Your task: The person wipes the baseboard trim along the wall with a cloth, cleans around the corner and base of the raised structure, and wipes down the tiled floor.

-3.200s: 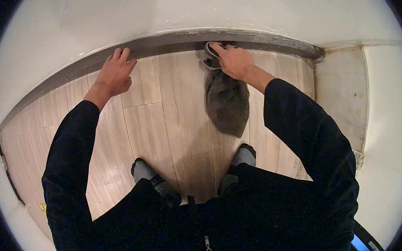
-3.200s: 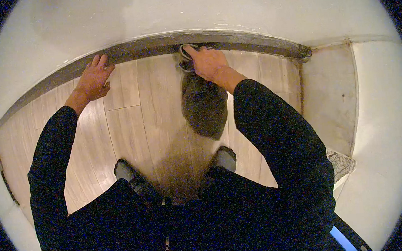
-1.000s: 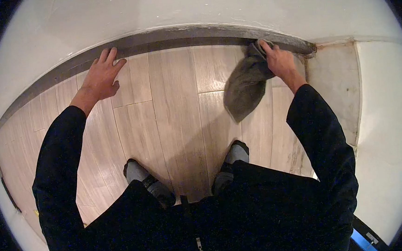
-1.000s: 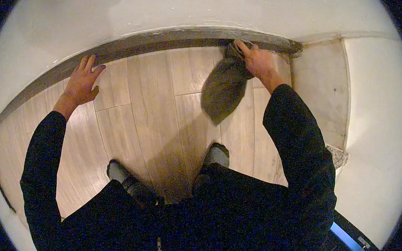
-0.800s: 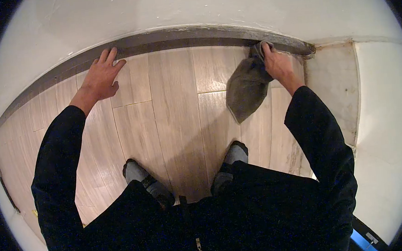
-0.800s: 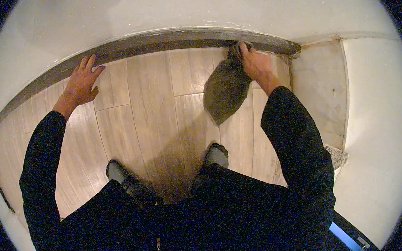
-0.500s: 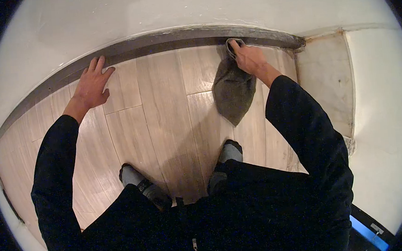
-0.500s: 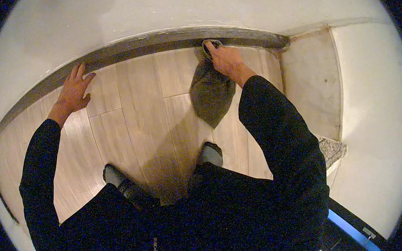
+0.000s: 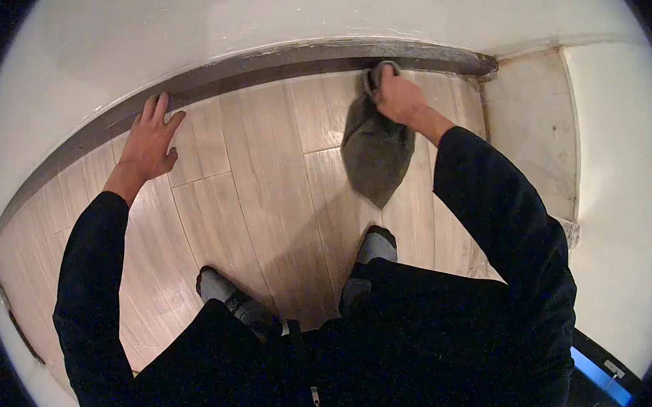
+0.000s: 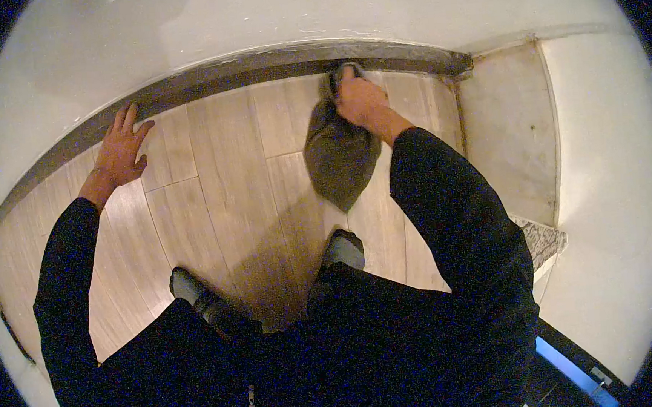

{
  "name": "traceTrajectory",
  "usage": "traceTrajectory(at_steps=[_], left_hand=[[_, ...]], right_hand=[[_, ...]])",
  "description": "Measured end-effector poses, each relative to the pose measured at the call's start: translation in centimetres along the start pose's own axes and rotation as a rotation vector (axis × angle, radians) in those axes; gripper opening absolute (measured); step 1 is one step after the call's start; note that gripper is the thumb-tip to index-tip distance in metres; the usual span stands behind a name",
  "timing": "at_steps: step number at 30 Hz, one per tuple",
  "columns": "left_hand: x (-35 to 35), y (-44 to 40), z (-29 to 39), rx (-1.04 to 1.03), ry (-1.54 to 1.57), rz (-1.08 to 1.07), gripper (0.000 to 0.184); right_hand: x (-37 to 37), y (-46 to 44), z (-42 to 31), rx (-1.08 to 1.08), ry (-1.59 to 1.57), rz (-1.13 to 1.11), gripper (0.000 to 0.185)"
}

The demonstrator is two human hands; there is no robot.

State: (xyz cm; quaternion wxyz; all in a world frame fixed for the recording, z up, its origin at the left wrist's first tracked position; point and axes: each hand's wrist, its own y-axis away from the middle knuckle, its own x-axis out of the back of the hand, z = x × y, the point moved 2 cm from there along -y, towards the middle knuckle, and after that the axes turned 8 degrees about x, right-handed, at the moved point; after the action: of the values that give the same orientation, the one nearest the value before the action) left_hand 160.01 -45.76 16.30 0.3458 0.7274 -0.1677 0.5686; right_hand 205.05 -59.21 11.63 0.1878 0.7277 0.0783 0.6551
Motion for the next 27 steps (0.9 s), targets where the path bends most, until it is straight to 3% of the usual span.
traceTrajectory(at_steps=[4,9,19,22,27], left_hand=[[-0.3,0.2,0.1,0.014,-0.006,-0.006,0.073],[-0.1,0.4,0.4,0.034,-0.013,-0.038,0.070],[-0.7,0.5,-0.1,0.022,-0.016,-0.050,0.074],[-0.4,0.5,0.0,0.031,-0.019,-0.073,0.073],[-0.5,0.7,-0.2,0.017,0.011,-0.066,0.073]], right_hand=[[0.2,-1.0,-5.8,0.314,0.025,-0.153,0.063],[0.9,-2.0,-9.2,0.530,0.168,-0.086,0.060],[0.7,0.5,0.7,-0.008,0.051,-0.036,0.059],[0.4,0.7,1.8,-0.061,0.044,-0.047,0.063],[2.0,2.8,-3.4,0.273,0.078,0.136,0.062]])
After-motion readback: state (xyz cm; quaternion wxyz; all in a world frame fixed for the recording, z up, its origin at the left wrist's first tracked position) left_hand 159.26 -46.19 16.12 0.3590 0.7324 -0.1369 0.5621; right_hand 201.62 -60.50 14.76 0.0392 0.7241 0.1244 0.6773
